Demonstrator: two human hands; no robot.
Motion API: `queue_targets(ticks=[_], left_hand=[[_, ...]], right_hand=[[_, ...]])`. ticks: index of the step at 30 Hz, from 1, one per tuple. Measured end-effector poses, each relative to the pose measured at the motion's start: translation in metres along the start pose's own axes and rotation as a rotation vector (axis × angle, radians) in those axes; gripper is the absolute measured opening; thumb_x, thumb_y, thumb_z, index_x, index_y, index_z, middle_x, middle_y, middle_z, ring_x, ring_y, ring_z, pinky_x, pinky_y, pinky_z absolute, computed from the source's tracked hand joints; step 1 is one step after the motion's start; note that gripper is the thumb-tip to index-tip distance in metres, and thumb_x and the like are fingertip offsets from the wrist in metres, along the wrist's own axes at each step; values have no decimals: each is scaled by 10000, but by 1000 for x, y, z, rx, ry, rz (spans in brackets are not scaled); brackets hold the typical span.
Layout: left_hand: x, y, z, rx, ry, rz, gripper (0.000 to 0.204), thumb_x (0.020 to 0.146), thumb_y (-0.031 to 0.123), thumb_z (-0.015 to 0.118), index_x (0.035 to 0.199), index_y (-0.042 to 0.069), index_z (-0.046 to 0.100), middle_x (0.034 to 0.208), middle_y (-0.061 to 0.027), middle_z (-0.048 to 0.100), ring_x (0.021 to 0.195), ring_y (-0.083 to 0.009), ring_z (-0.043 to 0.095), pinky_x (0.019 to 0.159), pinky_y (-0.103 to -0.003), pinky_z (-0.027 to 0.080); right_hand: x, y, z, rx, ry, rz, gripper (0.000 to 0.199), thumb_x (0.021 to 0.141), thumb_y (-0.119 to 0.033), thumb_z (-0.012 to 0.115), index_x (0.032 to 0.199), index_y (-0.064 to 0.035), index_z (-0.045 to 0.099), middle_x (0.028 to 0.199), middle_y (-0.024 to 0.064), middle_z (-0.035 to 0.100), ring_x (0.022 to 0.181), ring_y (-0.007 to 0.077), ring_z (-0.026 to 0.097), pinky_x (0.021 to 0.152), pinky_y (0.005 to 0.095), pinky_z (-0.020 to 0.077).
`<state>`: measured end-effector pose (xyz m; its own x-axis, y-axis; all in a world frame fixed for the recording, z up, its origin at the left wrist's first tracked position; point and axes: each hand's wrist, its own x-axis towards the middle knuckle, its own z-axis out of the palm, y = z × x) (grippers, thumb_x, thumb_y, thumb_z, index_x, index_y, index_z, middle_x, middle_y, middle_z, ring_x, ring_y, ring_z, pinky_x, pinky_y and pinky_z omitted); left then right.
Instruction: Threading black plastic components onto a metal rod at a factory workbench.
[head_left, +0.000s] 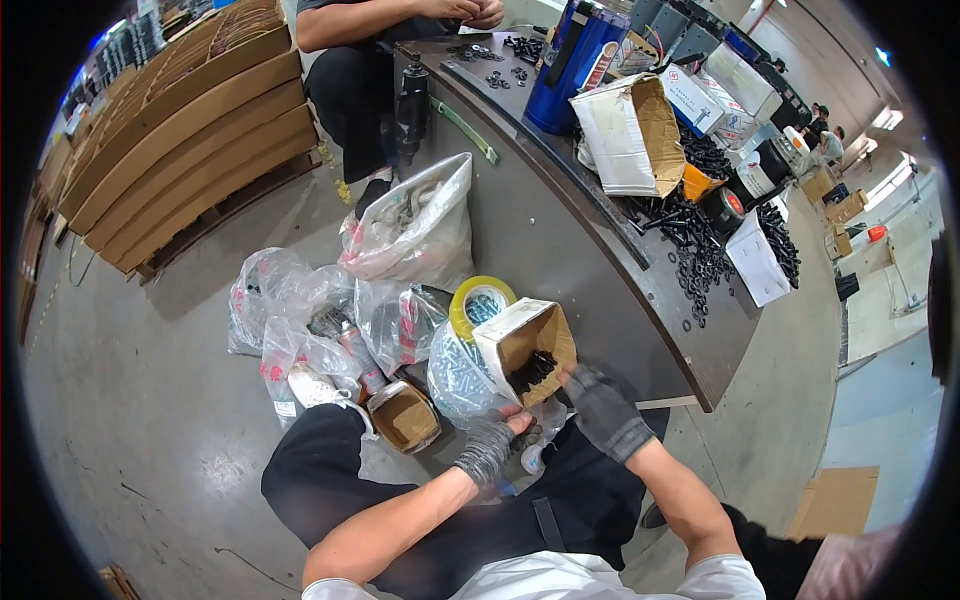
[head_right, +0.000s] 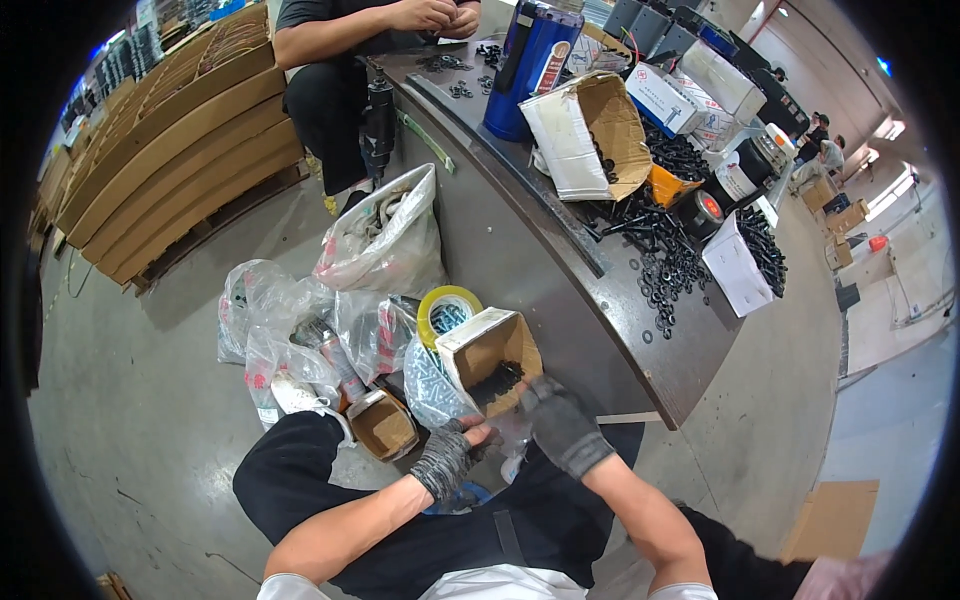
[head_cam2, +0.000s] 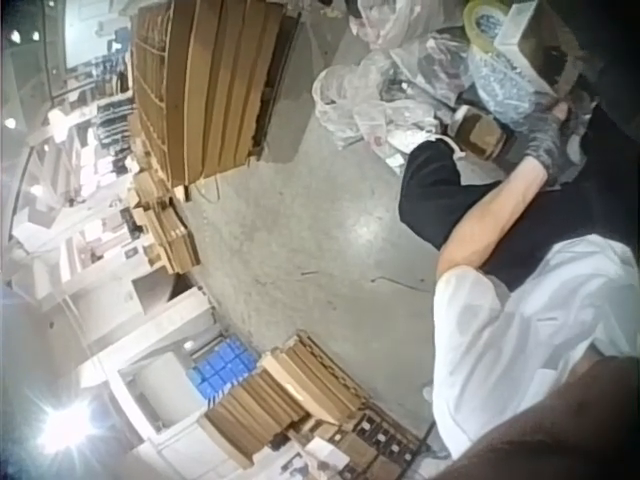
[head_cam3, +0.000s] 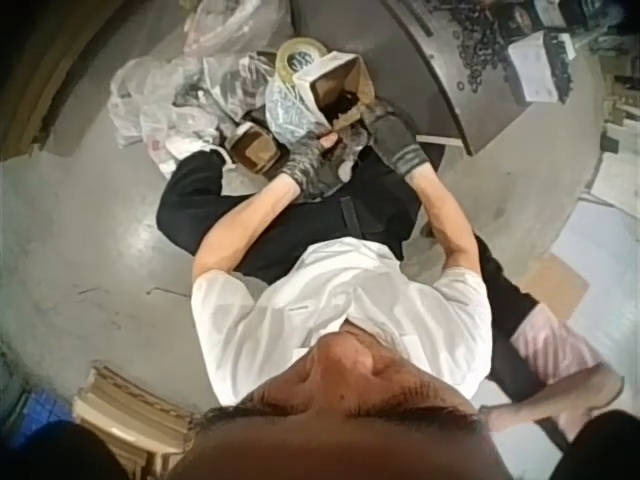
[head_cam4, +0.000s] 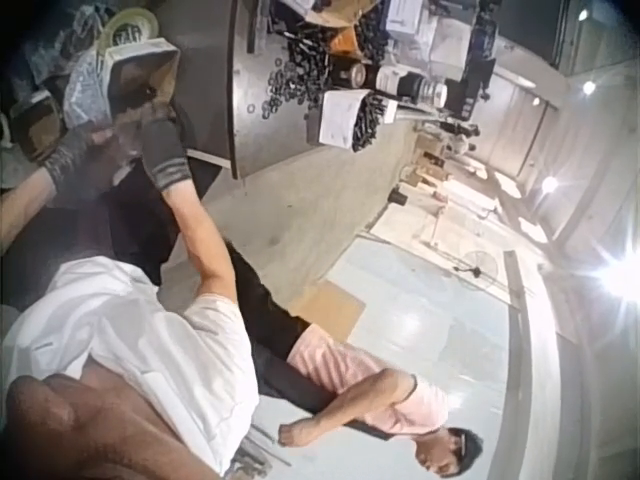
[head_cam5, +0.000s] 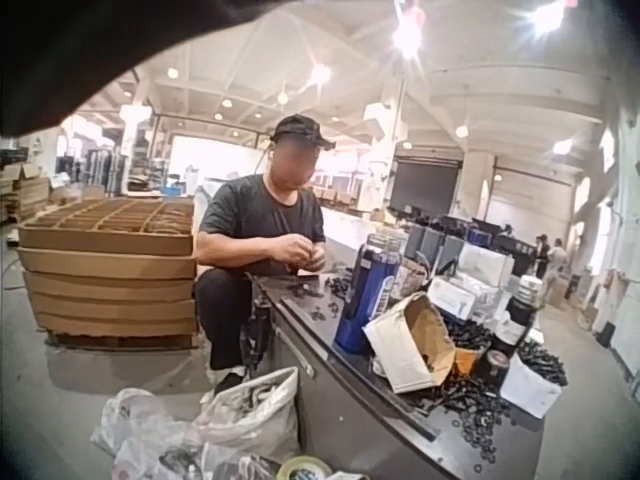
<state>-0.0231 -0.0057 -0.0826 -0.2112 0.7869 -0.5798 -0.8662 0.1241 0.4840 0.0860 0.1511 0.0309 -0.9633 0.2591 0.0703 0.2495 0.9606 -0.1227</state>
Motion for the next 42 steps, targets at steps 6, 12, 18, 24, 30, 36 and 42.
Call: queue_targets(ticks=[6,12,18,24,30,36,42], left_hand=[[0,5,-2,47,23,-29,504,935,151,657,1347,-58,457,1145,-168,638,1045,-249,637,906,-349,535],[-3,-8,2,131,-86,-49,408,936,181,662,1254,-42,540,1118,-114,657,987,-204,641,881,-306,527],[-34,25,41,597,-265,-118,269,929,266,663,999,10,706,918,-44,701,833,-121,626,774,-274,502],[-55,77,99,1177,-598,409,250,950,214,626,1102,25,687,952,-74,694,894,-167,650,827,-294,493],[-60,110,138,1311,-681,583,284,946,236,603,1119,20,669,976,-148,683,926,-286,662,835,-350,502],[-62,100,113,1278,-705,690,233,916,207,641,1055,25,686,957,-148,677,928,-285,656,833,-360,503],[-79,94,102,1271,-648,731,295,965,259,579,1151,34,624,1084,-152,653,1067,-307,615,928,-406,480]], right_hand=[[-33,-36,-116,279,11,104,288,847,-34,639,1134,-58,641,1117,142,649,984,323,641,856,375,522],[-35,-14,-103,183,190,126,198,855,-106,662,1046,-59,643,982,118,640,879,317,635,747,386,515],[-35,-13,-148,249,175,16,140,846,-147,679,968,-80,667,869,103,643,790,310,637,693,397,511],[-10,93,-186,89,527,227,168,841,-168,684,978,-72,662,847,115,623,823,308,638,726,405,508],[48,111,-192,-83,369,234,289,852,-204,669,1112,-81,645,1020,144,594,1025,336,583,884,435,480],[95,124,-172,-155,275,148,217,831,-190,628,976,-28,632,1017,178,610,986,353,614,853,456,513],[124,134,-167,45,234,-78,215,781,-134,697,957,-16,657,957,188,638,921,391,615,827,440,504]])
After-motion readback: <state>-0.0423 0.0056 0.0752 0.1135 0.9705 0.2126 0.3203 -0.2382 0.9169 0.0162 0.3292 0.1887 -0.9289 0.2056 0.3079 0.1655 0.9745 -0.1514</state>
